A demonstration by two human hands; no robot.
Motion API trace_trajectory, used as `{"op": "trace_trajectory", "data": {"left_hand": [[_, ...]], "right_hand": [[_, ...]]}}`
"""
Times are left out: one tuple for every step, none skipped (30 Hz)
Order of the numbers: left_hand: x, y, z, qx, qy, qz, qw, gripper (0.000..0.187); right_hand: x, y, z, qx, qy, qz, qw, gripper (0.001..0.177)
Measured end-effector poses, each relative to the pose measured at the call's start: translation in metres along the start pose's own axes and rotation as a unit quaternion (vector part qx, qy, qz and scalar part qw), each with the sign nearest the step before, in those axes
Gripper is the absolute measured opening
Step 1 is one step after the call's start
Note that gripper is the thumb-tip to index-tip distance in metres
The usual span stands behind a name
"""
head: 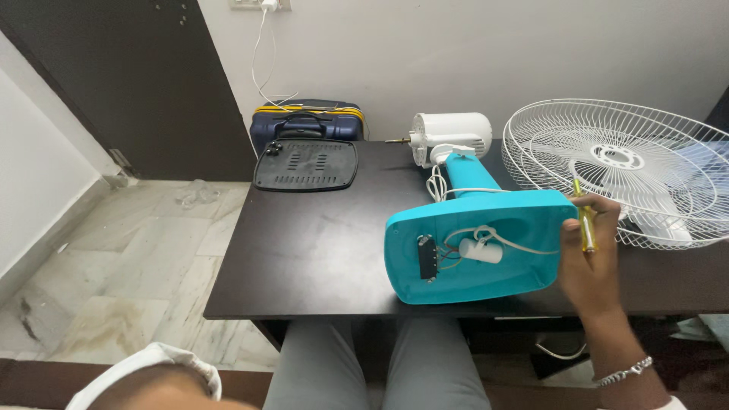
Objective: The person uses a yellow screwdriver to remove screws from the back cover of a teal fan base, then detaches the cover to expose internal wiring. They continue to loosen and remove screws from the internal switch assembly while holding the fan base steady.
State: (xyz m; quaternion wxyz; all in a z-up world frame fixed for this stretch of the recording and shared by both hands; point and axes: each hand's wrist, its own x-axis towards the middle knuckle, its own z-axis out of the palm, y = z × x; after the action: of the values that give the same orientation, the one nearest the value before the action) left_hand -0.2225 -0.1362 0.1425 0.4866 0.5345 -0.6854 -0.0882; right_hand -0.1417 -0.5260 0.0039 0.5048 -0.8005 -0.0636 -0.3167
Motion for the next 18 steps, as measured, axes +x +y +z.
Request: {"op": "trace_trajectory", "data": {"left_hand": [[0.000,0.003,0.002,0.011,0.008,-0.002,1.000,0.064],[0.000,0.005,0.005,0.026,0.019,-0.005,0.999,0.065],[-0.001,0.006,0.006,0.042,0.032,-0.007,0.999,0.067],[0.000,-0.001,-0.001,0.068,0.051,-0.011,0.996,0.068],[0.001,-0.010,-0.008,0.100,0.080,-0.020,0.992,0.069],[0.002,-0.023,-0.015,0.135,0.110,-0.034,0.984,0.071],[0.003,-0.038,-0.025,0.173,0.141,-0.050,0.974,0.072],[0.003,-0.055,-0.036,0.213,0.169,-0.074,0.960,0.073],[0.004,-0.074,-0.043,0.244,0.194,-0.099,0.945,0.075],[0.002,-0.093,-0.049,0.276,0.207,-0.123,0.930,0.077],[-0.002,-0.110,-0.053,0.307,0.218,-0.147,0.915,0.079],[-0.007,-0.126,-0.053,0.318,0.226,-0.167,0.905,0.079],[-0.013,-0.142,-0.054,0.330,0.234,-0.185,0.896,0.079],[-0.021,-0.154,-0.055,0.276,0.240,-0.217,0.905,0.073],[-0.030,-0.165,-0.056,0.221,0.243,-0.248,0.912,0.067],[-0.038,-0.174,-0.056,0.165,0.244,-0.277,0.915,0.061],[-0.044,-0.182,-0.056,0.152,0.253,-0.291,0.910,0.056],[-0.050,-0.189,-0.054,0.139,0.262,-0.305,0.905,0.051]], "right_hand": [[-0.001,0.008,0.003,0.031,0.005,-0.008,0.999,0.049],[-0.002,0.015,0.006,0.062,0.010,-0.016,0.998,0.051],[-0.003,0.021,0.010,0.092,0.016,-0.025,0.995,0.053],[-0.003,0.026,0.014,0.082,0.029,-0.036,0.996,0.055],[-0.004,0.031,0.019,0.072,0.041,-0.046,0.996,0.057],[-0.006,0.034,0.023,0.062,0.052,-0.056,0.995,0.059],[-0.007,0.035,0.028,0.059,0.057,-0.063,0.995,0.060],[-0.009,0.036,0.034,0.057,0.062,-0.070,0.994,0.061],[-0.011,0.036,0.039,0.055,0.067,-0.075,0.993,0.062],[-0.012,0.035,0.042,0.046,0.063,-0.068,0.995,0.062],[-0.013,0.034,0.045,0.037,0.060,-0.061,0.996,0.062],[-0.014,0.032,0.047,0.028,0.056,-0.053,0.997,0.062],[-0.013,0.031,0.051,0.032,0.056,-0.061,0.996,0.062],[-0.012,0.029,0.056,0.036,0.056,-0.069,0.995,0.062],[-0.012,0.028,0.061,0.040,0.056,-0.076,0.995,0.061],[-0.013,0.026,0.065,0.079,0.046,-0.056,0.994,0.061],[-0.014,0.025,0.070,0.117,0.036,-0.036,0.992,0.061],[-0.015,0.024,0.072,0.154,0.027,-0.015,0.988,0.061]]}}
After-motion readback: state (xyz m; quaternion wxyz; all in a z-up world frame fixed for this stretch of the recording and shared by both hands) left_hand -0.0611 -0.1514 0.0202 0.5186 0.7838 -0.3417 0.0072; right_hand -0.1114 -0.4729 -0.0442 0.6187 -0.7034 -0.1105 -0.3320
